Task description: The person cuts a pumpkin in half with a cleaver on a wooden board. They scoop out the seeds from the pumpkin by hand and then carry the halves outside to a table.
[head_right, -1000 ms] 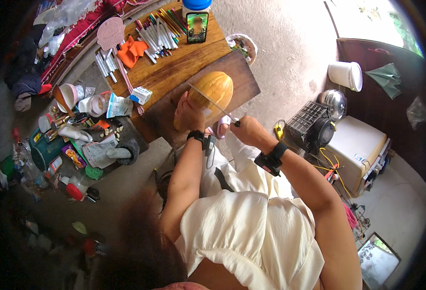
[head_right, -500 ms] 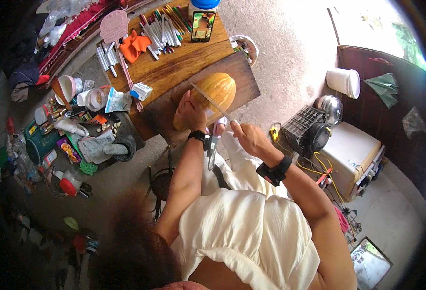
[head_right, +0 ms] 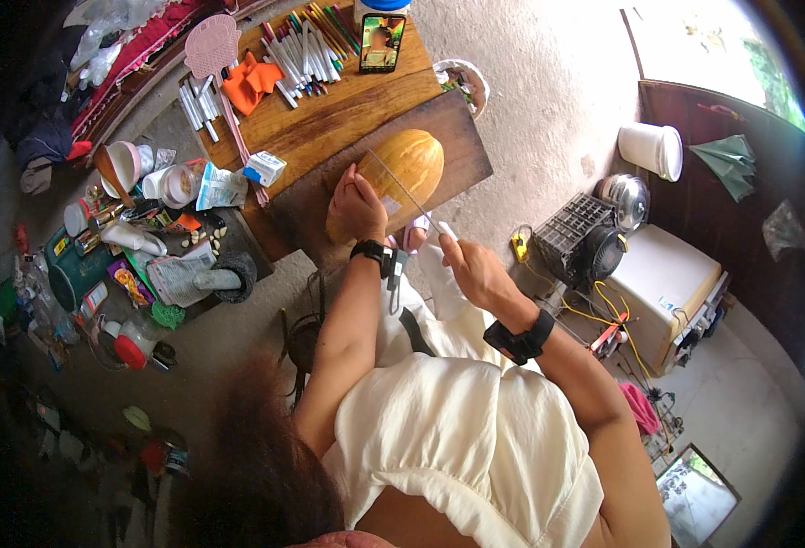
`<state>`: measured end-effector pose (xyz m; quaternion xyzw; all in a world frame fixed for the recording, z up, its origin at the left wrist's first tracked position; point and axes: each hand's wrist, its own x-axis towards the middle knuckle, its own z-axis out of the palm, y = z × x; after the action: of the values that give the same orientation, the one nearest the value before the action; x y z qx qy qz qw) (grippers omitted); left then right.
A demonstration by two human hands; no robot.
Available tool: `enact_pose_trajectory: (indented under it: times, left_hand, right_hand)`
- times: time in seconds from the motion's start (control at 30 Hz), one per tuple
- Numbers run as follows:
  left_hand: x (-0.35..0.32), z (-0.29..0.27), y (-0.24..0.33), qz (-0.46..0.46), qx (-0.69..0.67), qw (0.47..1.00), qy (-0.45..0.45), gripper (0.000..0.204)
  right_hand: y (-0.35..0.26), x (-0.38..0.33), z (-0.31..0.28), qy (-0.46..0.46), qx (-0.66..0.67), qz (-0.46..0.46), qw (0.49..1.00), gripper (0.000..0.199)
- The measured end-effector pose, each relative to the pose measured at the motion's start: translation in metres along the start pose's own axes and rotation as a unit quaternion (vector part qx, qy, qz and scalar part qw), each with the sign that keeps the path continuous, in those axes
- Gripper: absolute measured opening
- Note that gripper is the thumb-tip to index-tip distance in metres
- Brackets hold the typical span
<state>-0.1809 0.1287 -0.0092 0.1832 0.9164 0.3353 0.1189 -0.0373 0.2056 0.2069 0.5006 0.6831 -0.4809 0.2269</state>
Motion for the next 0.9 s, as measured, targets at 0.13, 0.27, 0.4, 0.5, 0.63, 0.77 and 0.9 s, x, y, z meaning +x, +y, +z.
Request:
enact_pose_trajectory:
  times: [0.13,0.27,0.4,0.5,0.63,0.77,0.9]
  left_hand:
    - [0.004,-0.002,0.003,-0.01,-0.017,1.0,-0.001,0.044]
    - [0.002,0.0,0.002,-0.001,-0.019,1.0,0.015,0.043]
    - [0.004,0.001,0.001,0.004,-0.015,1.0,0.02,0.043]
    - [0.004,0.002,0.0,0.012,-0.01,1.0,0.021,0.036]
    - [0.003,0.004,-0.001,0.014,-0.018,1.0,0.021,0.037]
    - [0.003,0.005,-0.003,0.026,-0.008,0.999,0.037,0.037]
    - [0.007,0.0,-0.003,-0.007,-0.028,1.0,0.001,0.042]
  right_hand:
    - [0.0,0.006,0.006,0.012,-0.002,0.014,1.0,0.072]
    - [-0.008,0.009,0.005,0.0,-0.003,0.043,0.999,0.071]
    - [-0.014,0.009,0.008,0.013,-0.002,0.025,1.0,0.071]
    - [-0.009,0.012,0.01,0.028,-0.008,0.002,1.0,0.072]
    - [-0.012,0.017,0.009,0.037,-0.024,0.002,0.999,0.072]
    - [-0.013,0.026,0.02,0.066,-0.064,0.029,0.995,0.071]
    - [-0.022,0.033,0.022,0.057,-0.068,0.028,0.996,0.069]
